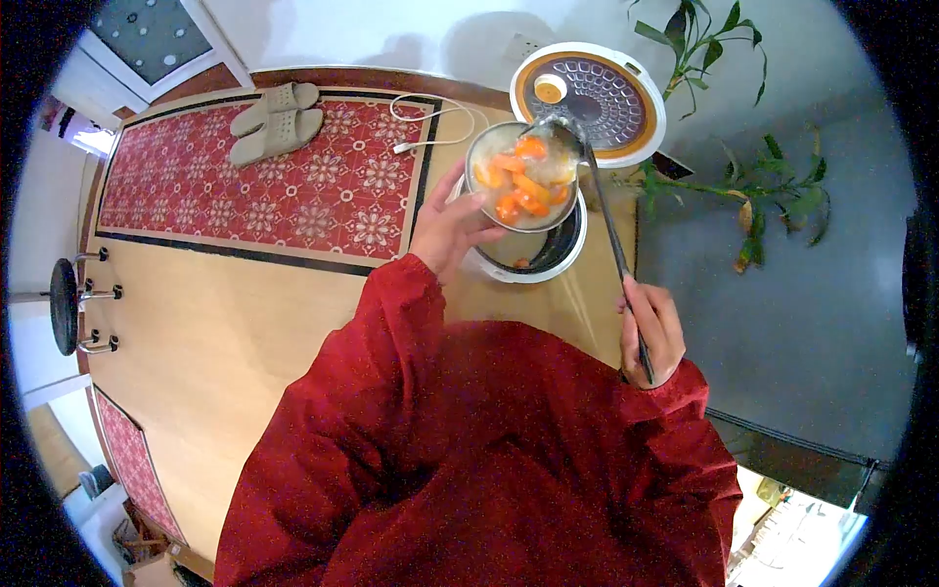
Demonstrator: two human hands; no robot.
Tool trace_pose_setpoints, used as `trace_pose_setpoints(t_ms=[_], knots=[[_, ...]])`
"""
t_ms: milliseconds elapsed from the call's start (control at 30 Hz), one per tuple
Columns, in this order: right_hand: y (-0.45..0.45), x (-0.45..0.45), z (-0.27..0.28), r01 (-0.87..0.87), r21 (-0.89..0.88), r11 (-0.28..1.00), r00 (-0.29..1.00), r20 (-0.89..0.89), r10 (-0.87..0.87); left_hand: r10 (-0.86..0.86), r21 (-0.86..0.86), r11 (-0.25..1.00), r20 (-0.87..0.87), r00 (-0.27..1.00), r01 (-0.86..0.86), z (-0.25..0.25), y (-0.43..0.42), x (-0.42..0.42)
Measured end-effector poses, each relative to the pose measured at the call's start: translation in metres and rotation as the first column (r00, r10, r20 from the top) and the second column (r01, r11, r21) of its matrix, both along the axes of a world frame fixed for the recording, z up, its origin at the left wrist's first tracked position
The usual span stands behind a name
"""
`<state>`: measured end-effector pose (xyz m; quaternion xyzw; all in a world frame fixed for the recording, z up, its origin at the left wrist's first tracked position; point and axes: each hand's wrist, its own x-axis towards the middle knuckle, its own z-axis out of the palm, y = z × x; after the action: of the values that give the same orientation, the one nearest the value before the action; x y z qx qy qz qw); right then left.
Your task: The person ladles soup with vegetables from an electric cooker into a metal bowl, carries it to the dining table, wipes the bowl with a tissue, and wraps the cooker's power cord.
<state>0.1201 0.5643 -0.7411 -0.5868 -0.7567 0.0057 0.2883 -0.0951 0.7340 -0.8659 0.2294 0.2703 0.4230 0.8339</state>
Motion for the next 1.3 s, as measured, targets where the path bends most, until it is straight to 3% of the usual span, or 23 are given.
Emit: trace_pose_setpoints(t_ms=[167,367,567,700,800,833,967,1200,1300], knots=[[-0.003,-0.002,-0.002,-0.037,0.085,0.996,0.998,0.059,0.032,-0.007,0.015,1.000,-0.029,1.000,0.008,0.005,-0.002,-0.001],[-0.012,-0.006,0.007,-0.083,0.052,0.995,0.991,0.111,0.076,-0.011,0.025,1.000,-0.024,1.000,0.012,0.006,-0.005,0.000],[-0.021,-0.010,0.011,0.085,0.064,0.994,0.988,-0.133,-0.076,-0.027,0.048,0.998,-0.021,0.999,0.028,0.008,-0.005,-0.003],[-0.011,-0.014,0.007,0.360,0.031,0.933,0.811,-0.505,-0.296,-0.014,0.056,0.998,-0.002,1.000,0.014,0.008,-0.007,-0.005],[0.005,-0.017,0.014,0.468,-0.147,0.871,0.348,-0.876,-0.335,-0.007,0.089,0.996,0.001,1.000,0.007,0.012,-0.009,-0.006],[0.010,-0.013,0.011,0.494,-0.156,0.855,0.285,-0.901,-0.328,-0.009,0.101,0.995,-0.002,1.000,0.009,0.014,-0.009,-0.007],[0.014,0.017,-0.028,0.526,-0.288,0.801,0.297,-0.820,-0.490,-0.005,0.086,0.996,-0.057,0.998,0.010,0.014,-0.009,-0.009],[0.031,0.033,-0.063,0.316,-0.530,0.787,0.213,-0.769,-0.603,-0.045,0.094,0.994,-0.018,0.999,0.047,0.002,-0.004,-0.006],[0.032,0.036,-0.067,0.342,-0.510,0.789,0.179,-0.789,-0.588,-0.057,0.100,0.993,-0.028,0.998,0.060,0.000,-0.003,-0.003]])
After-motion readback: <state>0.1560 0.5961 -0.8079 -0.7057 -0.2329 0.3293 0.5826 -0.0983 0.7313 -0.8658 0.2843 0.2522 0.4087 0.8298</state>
